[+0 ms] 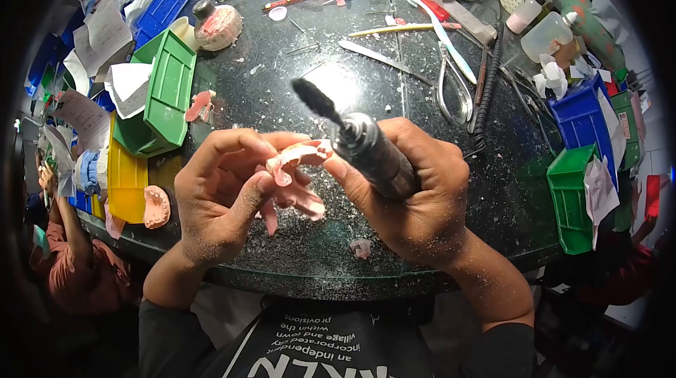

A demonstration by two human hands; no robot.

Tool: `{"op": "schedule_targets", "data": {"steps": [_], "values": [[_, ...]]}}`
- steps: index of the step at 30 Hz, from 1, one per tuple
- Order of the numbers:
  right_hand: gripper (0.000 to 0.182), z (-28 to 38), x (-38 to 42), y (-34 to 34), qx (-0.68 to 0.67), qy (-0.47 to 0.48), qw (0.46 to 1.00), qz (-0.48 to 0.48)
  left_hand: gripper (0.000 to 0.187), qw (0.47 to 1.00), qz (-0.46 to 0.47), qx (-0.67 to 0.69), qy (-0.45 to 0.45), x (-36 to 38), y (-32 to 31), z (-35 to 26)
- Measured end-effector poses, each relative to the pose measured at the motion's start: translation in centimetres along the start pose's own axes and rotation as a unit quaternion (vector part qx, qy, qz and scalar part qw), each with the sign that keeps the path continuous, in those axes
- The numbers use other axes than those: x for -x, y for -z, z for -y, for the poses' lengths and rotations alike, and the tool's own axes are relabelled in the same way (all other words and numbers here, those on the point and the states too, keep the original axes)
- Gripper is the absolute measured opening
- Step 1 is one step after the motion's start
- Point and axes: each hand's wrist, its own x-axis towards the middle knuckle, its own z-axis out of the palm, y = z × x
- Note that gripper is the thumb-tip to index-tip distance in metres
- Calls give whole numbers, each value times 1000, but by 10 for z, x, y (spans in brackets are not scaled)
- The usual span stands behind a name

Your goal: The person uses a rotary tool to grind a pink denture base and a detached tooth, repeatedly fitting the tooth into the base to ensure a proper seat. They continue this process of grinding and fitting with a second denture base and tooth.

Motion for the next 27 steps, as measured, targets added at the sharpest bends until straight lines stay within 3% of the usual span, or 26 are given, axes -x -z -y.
{"op": "schedule_targets", "data": {"steps": [3,8,10,13,24,27], "values": [[27,5,-2,0,-36,-31,999,25,23,998,7,-46,-29,1,2,-2],[27,11,-5,4,-59,-78,992,74,25,950,35,-230,-207,-4,15,5],[25,14,-5,3,-62,-105,990,72,25,935,34,-259,-238,-4,15,5],[24,20,-7,4,-56,-163,982,80,26,936,17,-266,-230,0,10,1],[21,16,1,-4,-64,-96,991,66,29,894,-45,-338,-290,-8,3,6],[21,12,2,-4,-65,-93,992,62,27,918,1,-326,-226,-2,4,0]]}}
